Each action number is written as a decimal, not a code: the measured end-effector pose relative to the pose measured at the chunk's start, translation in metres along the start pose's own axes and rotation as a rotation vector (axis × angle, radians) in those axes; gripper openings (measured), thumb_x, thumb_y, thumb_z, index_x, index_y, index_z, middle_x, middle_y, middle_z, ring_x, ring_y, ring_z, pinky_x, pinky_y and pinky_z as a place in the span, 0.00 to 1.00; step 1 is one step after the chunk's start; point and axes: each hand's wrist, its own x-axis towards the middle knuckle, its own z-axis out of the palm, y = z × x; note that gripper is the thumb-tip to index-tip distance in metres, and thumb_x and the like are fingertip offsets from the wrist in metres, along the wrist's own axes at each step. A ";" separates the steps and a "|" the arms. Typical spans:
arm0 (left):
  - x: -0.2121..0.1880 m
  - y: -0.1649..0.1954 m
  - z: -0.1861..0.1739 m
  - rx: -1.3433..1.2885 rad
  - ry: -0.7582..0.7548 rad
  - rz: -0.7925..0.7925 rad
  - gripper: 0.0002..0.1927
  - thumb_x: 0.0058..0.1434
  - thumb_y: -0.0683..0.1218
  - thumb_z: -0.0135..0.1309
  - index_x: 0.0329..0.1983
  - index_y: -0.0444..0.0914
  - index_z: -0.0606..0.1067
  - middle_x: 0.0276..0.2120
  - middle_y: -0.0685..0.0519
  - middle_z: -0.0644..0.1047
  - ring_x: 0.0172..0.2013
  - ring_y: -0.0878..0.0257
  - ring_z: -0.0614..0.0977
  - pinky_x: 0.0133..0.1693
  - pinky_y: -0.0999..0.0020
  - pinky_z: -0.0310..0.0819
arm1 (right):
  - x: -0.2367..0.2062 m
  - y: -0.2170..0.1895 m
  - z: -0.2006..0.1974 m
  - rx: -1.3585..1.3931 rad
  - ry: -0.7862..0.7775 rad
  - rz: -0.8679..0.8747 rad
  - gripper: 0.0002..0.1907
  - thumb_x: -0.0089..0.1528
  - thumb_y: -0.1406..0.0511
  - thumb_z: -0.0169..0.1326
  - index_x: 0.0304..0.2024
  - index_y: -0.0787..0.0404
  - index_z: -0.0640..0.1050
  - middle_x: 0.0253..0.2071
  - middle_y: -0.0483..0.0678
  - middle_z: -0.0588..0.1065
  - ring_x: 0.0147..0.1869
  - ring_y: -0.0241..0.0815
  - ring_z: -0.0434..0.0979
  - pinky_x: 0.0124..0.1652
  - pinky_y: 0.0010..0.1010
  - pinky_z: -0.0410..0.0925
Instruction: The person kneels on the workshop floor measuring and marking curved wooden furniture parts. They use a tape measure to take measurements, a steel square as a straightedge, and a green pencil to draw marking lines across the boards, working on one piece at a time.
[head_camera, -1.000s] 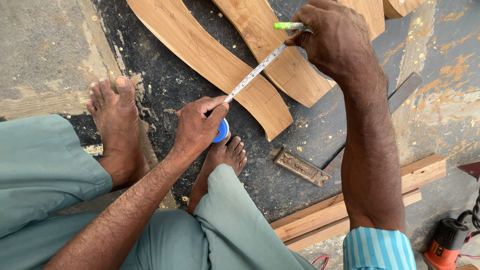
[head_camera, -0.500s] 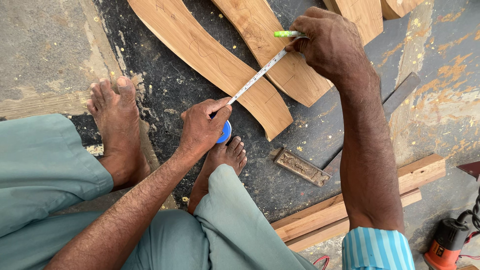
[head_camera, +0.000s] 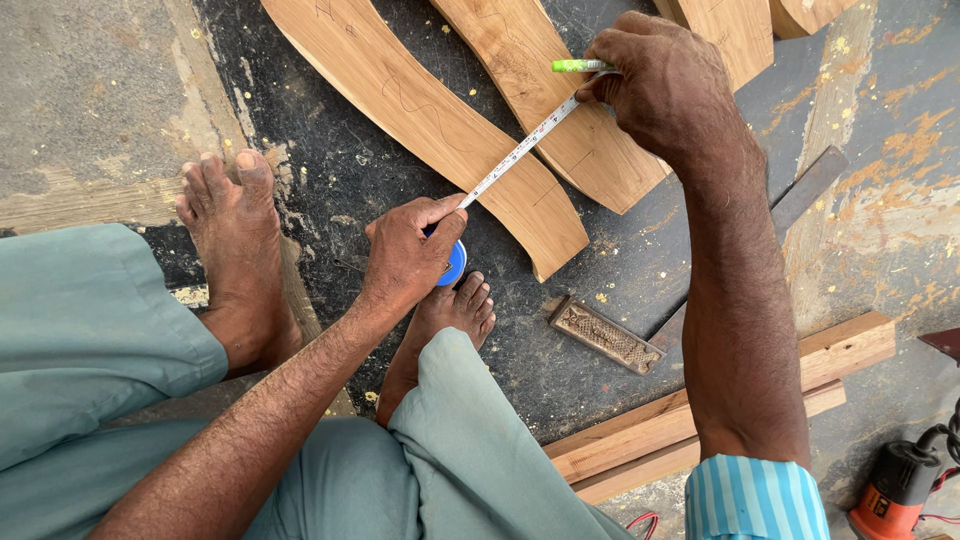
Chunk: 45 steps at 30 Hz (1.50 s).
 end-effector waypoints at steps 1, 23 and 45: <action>0.000 0.000 0.000 -0.009 -0.002 -0.004 0.18 0.70 0.52 0.52 0.55 0.37 0.80 0.33 0.54 0.81 0.37 0.67 0.83 0.52 0.61 0.72 | 0.000 0.000 0.000 -0.002 -0.003 -0.001 0.08 0.67 0.63 0.66 0.48 0.56 0.84 0.44 0.46 0.80 0.46 0.46 0.81 0.41 0.42 0.74; 0.000 -0.006 0.002 0.009 0.008 0.038 0.18 0.70 0.52 0.52 0.56 0.37 0.80 0.30 0.54 0.80 0.34 0.68 0.82 0.47 0.63 0.76 | -0.001 -0.001 -0.001 0.007 -0.002 -0.009 0.08 0.68 0.62 0.66 0.47 0.57 0.84 0.43 0.46 0.80 0.45 0.46 0.81 0.42 0.42 0.74; 0.001 -0.007 0.004 -0.022 0.008 0.034 0.20 0.70 0.54 0.52 0.56 0.35 0.80 0.37 0.49 0.83 0.40 0.64 0.86 0.44 0.65 0.82 | -0.001 0.000 0.003 -0.022 -0.024 0.014 0.08 0.68 0.62 0.66 0.47 0.56 0.84 0.43 0.47 0.79 0.45 0.47 0.81 0.41 0.42 0.74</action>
